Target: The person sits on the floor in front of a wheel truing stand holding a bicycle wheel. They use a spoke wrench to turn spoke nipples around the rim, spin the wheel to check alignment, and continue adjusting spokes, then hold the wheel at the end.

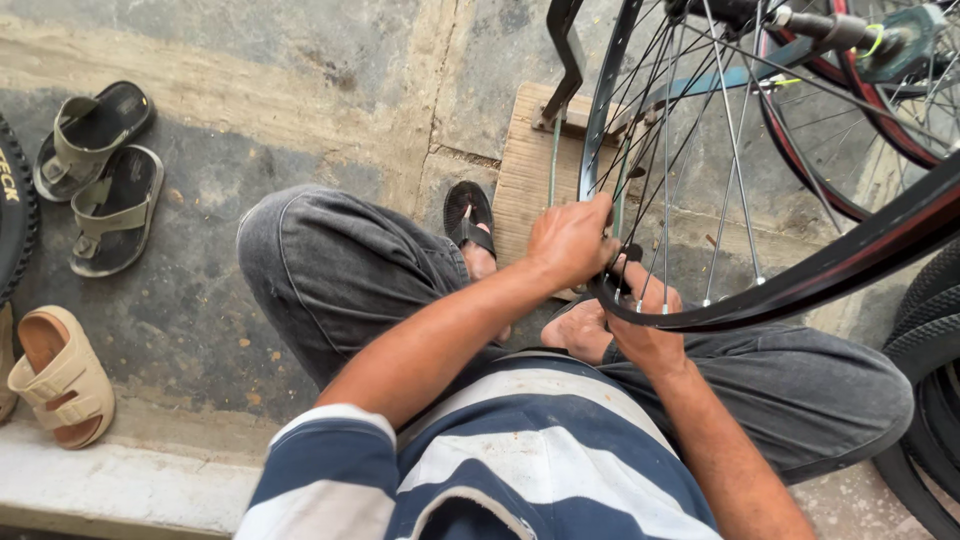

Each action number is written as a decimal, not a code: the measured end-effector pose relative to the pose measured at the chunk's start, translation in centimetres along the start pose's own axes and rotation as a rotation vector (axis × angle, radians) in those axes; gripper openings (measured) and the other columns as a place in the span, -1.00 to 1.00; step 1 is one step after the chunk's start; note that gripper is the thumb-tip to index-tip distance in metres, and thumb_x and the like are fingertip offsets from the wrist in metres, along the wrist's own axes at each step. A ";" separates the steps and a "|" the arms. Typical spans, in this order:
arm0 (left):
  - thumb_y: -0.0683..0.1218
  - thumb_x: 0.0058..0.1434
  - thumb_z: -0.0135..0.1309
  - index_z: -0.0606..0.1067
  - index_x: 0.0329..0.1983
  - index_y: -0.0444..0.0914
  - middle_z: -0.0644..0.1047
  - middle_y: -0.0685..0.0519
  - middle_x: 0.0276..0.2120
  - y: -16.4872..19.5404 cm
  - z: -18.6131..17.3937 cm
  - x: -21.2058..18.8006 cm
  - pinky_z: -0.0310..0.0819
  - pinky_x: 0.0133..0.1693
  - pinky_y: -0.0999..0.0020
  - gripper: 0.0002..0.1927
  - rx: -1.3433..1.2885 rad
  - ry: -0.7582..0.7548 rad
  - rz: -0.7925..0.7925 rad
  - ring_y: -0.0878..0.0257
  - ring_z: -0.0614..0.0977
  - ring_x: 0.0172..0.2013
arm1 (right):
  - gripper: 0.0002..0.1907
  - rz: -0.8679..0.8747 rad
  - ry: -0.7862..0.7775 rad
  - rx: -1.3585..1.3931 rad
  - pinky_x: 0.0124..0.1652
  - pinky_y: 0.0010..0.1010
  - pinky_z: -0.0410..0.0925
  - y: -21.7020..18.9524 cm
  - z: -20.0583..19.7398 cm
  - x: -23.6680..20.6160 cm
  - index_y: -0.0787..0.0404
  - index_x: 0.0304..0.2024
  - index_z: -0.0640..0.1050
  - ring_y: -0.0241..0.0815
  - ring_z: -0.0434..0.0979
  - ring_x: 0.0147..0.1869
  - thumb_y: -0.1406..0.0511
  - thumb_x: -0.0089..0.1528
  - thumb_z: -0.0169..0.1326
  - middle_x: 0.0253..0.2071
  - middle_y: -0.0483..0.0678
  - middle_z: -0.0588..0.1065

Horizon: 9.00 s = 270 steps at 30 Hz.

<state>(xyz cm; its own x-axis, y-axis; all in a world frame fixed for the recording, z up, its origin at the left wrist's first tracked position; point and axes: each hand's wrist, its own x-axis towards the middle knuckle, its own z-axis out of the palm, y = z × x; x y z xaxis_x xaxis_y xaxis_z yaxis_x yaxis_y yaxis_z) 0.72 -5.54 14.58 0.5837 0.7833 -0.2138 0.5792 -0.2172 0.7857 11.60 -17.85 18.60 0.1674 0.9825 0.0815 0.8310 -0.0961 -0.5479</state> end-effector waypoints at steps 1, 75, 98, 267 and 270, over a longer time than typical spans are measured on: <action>0.09 0.11 0.31 0.49 -0.14 -0.24 0.64 -0.14 -0.24 -0.2 -0.6 0.0 0.49 -0.15 -0.05 -0.59 -0.048 -0.053 0.088 -0.14 0.64 -0.17 | -0.79 -0.044 0.005 -0.031 -0.39 -0.05 0.38 -0.3 -0.5 0.0 0.28 -0.19 0.55 0.27 0.55 -0.35 0.27 0.25 0.24 -0.40 0.19 0.54; -0.12 0.20 0.31 0.49 -0.02 -0.37 0.57 -0.03 -0.22 5.0 -6.5 -9.1 0.50 -0.19 0.22 -0.64 0.029 0.292 0.816 0.09 0.62 -0.26 | -0.61 0.615 0.024 1.252 -0.05 -0.52 0.44 10.0 0.4 3.9 0.33 0.20 0.52 -0.33 0.56 -0.06 0.48 0.31 0.00 0.03 0.01 0.62; -0.07 0.38 0.15 0.54 -0.05 -0.31 0.62 -0.06 -0.27 3.1 -6.6 -5.1 0.56 -0.17 0.17 -0.79 -0.336 0.301 0.455 0.05 0.68 -0.25 | -0.59 0.449 -0.247 1.064 0.01 -0.49 0.43 9.9 1.0 4.2 0.35 0.17 0.50 -0.31 0.55 0.03 0.43 0.26 0.17 -0.02 -0.07 0.58; 0.21 0.13 0.31 0.28 0.39 -0.24 0.62 -0.05 0.01 -3.2 -1.8 3.7 0.58 0.04 0.21 -0.15 -0.542 -0.053 0.109 0.11 0.70 0.01 | -0.73 0.378 -0.310 0.811 -0.04 -0.46 0.46 9.3 2.4 4.8 0.35 0.04 0.53 -0.32 0.57 -0.02 0.44 0.29 0.21 -0.08 -0.07 0.59; 0.20 0.15 0.30 0.28 0.40 -0.24 0.61 -0.06 0.03 -3.0 -1.9 3.7 0.57 0.05 0.20 -0.15 -0.529 -0.041 0.114 0.10 0.68 0.03 | -0.67 0.364 -0.430 0.959 -0.03 -0.49 0.46 9.4 2.4 5.0 0.32 0.10 0.53 -0.35 0.57 0.00 0.38 0.28 0.20 -0.07 -0.12 0.60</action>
<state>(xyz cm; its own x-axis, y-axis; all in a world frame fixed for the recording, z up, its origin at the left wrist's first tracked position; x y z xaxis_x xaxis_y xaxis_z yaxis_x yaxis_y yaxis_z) 0.02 -0.86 12.51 0.6541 0.7462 -0.1241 0.1516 0.0314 0.9879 18.98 -13.41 11.83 -0.0347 0.9120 -0.4088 -0.0157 -0.4094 -0.9122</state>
